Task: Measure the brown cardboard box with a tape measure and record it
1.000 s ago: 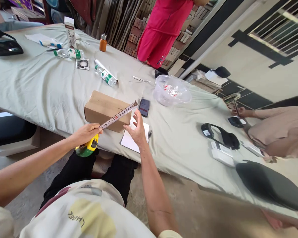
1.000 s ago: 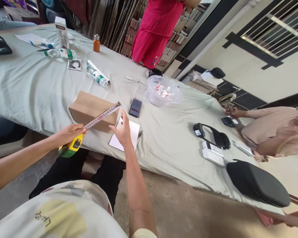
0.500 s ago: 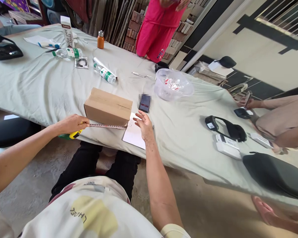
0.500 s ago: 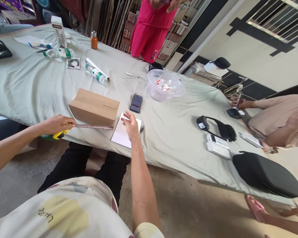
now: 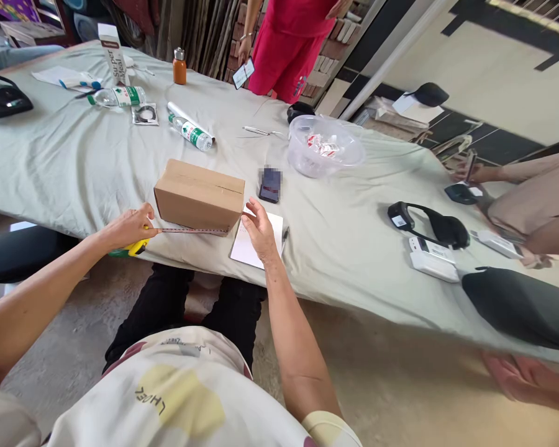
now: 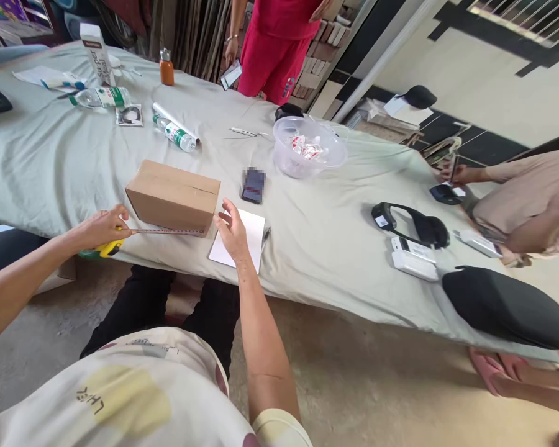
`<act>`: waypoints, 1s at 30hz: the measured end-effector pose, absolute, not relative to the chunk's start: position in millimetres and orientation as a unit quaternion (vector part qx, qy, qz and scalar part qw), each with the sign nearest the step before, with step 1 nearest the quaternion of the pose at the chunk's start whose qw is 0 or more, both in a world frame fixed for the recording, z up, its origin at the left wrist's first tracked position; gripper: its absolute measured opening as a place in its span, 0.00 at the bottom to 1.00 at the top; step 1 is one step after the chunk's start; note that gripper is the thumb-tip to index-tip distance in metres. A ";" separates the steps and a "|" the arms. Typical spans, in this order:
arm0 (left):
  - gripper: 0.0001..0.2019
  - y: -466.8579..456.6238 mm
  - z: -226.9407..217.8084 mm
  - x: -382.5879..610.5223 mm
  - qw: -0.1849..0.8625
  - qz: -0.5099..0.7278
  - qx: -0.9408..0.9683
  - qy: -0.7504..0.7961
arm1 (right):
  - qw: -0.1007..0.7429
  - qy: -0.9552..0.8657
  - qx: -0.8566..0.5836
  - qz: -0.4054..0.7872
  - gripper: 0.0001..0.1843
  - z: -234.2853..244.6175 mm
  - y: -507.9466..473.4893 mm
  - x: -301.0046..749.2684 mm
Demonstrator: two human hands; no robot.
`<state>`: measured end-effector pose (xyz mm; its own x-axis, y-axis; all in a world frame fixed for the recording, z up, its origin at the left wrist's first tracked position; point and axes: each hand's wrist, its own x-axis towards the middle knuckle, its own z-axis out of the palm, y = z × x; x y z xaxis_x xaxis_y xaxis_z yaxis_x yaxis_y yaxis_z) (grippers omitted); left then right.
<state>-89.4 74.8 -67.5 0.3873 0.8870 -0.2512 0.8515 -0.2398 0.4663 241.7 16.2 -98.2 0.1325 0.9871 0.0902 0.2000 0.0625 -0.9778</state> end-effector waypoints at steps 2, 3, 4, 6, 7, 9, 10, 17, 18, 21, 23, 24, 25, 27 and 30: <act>0.15 76.4 -68.3 -90.7 0.265 0.015 0.787 0.556 | 0.496 -0.545 -0.546 0.397 0.37 -96.9 17.0 238.7; 0.16 76.9 -68.0 -91.0 0.264 0.013 0.786 0.559 | 0.493 -0.553 -0.541 0.398 0.36 -97.2 17.8 237.7; 0.18 77.1 -67.2 -91.0 0.265 0.013 0.784 0.562 | 0.490 -0.559 -0.538 0.398 0.36 -98.2 19.0 237.1; 0.22 77.3 -64.5 -90.5 0.263 0.017 0.779 0.569 | 0.489 -0.567 -0.532 0.396 0.34 -101.4 21.4 236.8; 0.24 77.3 -62.6 -90.1 0.262 0.020 0.777 0.572 | 0.491 -0.568 -0.528 0.396 0.33 -103.0 22.4 237.0; 0.27 77.4 -58.1 -88.6 0.257 0.026 0.778 0.573 | 0.493 -0.571 -0.521 0.399 0.33 -105.4 23.8 237.2; 0.29 77.7 -55.6 -87.6 0.256 0.028 0.779 0.572 | 0.494 -0.572 -0.518 0.400 0.33 -106.1 24.1 237.1; 0.41 85.8 -43.0 -79.1 0.262 0.019 0.784 0.562 | 0.509 -0.580 -0.493 0.401 0.31 -105.0 23.7 233.2; 0.40 87.8 -42.8 -78.7 0.260 0.019 0.788 0.558 | 0.510 -0.579 -0.494 0.400 0.30 -104.9 23.8 232.9; 0.39 93.9 -43.9 -79.7 0.252 0.022 0.794 0.553 | 0.505 -0.579 -0.502 0.397 0.29 -104.4 24.1 232.3; 0.39 97.4 -44.5 -81.3 0.249 0.023 0.796 0.552 | 0.507 -0.576 -0.503 0.398 0.29 -103.3 23.7 232.0; 0.39 98.8 -44.6 -82.0 0.249 0.024 0.797 0.551 | 0.509 -0.574 -0.502 0.400 0.29 -102.5 23.3 231.9; 0.39 100.1 -44.5 -82.5 0.250 0.026 0.797 0.549 | 0.511 -0.571 -0.502 0.401 0.28 -101.4 22.7 231.6; 0.39 102.1 -44.3 -82.7 0.255 0.029 0.796 0.547 | 0.513 -0.568 -0.504 0.400 0.27 -99.0 21.4 231.2; 0.40 104.4 -45.1 -80.9 0.260 0.037 0.794 0.548 | 0.505 -0.568 -0.518 0.392 0.27 -96.2 19.9 230.8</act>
